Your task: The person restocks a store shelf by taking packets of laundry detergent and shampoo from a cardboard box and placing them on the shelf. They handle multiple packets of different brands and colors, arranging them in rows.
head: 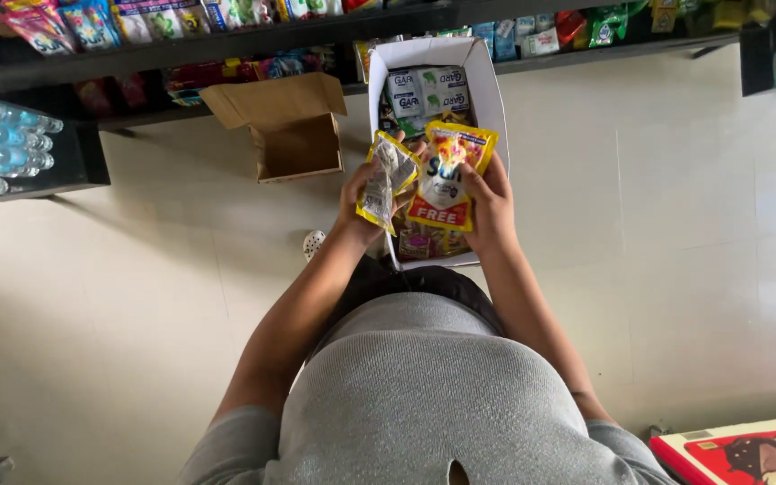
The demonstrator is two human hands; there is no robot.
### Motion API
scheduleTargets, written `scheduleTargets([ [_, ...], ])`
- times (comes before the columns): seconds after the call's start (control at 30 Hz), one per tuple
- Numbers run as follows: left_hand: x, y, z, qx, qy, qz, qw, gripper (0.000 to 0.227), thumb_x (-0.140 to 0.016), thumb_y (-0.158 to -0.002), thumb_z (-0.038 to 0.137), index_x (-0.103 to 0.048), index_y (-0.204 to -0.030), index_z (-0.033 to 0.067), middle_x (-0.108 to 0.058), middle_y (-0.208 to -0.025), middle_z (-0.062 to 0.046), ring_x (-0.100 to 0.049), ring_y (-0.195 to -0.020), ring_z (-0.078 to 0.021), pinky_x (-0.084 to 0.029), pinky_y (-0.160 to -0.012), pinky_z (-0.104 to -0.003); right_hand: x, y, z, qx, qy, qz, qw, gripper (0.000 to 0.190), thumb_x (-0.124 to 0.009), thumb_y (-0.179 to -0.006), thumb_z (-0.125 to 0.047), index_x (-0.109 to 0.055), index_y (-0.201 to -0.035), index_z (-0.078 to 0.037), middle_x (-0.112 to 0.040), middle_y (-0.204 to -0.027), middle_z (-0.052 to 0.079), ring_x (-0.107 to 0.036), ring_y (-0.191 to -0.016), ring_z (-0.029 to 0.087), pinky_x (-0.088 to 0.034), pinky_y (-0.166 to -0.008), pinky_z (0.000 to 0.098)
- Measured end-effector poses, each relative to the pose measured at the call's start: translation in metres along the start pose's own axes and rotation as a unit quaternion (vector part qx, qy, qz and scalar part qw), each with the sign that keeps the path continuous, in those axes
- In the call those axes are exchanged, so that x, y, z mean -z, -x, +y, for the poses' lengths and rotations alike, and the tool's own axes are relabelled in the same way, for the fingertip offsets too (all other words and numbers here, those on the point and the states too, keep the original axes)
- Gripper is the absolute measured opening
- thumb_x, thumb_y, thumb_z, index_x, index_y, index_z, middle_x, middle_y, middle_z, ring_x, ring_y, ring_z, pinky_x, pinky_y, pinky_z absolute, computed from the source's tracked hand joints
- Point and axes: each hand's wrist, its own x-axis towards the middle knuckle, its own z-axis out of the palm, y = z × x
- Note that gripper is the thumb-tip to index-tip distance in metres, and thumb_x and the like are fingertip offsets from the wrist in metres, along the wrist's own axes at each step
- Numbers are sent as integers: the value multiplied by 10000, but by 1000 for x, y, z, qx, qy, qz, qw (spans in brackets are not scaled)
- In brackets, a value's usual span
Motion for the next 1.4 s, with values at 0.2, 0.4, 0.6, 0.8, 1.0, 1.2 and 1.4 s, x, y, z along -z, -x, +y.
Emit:
scheduleTargets([
  [0.2, 0, 3, 5, 4, -137, 40, 990, 679, -459, -984, 587, -493, -1543, 203, -521, -1495, -101, -574, -1203, -277, -490, -1006, -418, 28, 0, 2, -35, -56, -102, 993, 374, -620, -1147, -156, -492, -1460, 5, -658, -1277, 155, -674, -1114, 250, -594, -966, 409],
  [0.4, -19, 9, -5, -293, -531, 52, 793, 521, -718, -1001, 206, -553, -1492, 155, -509, -1480, -94, -518, -1357, -258, -448, -1168, -371, -26, 15, -8, -136, -8, -78, 988, 443, -614, -975, -306, -625, -1345, -62, -743, -1171, 99, -727, -1045, 196, -600, -937, 351],
  [0.6, -54, 23, 6, -207, -325, 81, 919, 599, -767, -882, 188, -526, -1430, 158, -496, -1441, -102, -573, -1231, -244, -558, -1029, -351, 29, 4, 29, -84, 74, -93, 989, 242, -676, -1046, -199, -647, -1179, 1, -730, -1071, 79, -726, -967, 184, -628, -853, 391],
  [0.8, -23, 12, 20, -72, -390, 106, 912, 338, -799, -914, 238, -679, -1145, 22, -734, -1043, -102, -661, -908, -168, -554, -792, -312, 21, 12, 7, -82, 123, -120, 982, 291, -682, -1004, -223, -642, -1206, -17, -730, -1071, 49, -707, -947, 137, -620, -834, 329],
  [1.0, -75, 24, 51, -281, -676, 56, 679, 290, -783, -947, 271, -685, -1043, 16, -756, -960, -89, -693, -837, -118, -550, -739, -297, 7, 15, 4, -47, 360, -130, 923, 400, -706, -1000, -229, -644, -1290, 40, -709, -1097, 78, -637, -981, 113, -562, -842, 272],
  [1.2, -82, 17, 76, -53, -696, -61, 714, 349, -794, -910, 327, -680, -1083, 45, -731, -872, -48, -668, -751, -112, -553, -665, -298, 4, 16, -22, 287, 629, -233, 683, 385, -770, -908, -152, -672, -1210, 65, -658, -1250, 221, -648, -1190, 277, -515, -951, 366],
  [1.4, -66, 11, 59, -45, -601, -52, 796, 294, -719, -951, 305, -727, -1100, 52, -753, -857, -33, -657, -733, -97, -578, -628, -317, 49, -12, -13, 72, 407, -172, 894, 209, -733, -1010, -112, -685, -1113, 63, -618, -1062, 176, -574, -978, 222, -488, -894, 326],
])
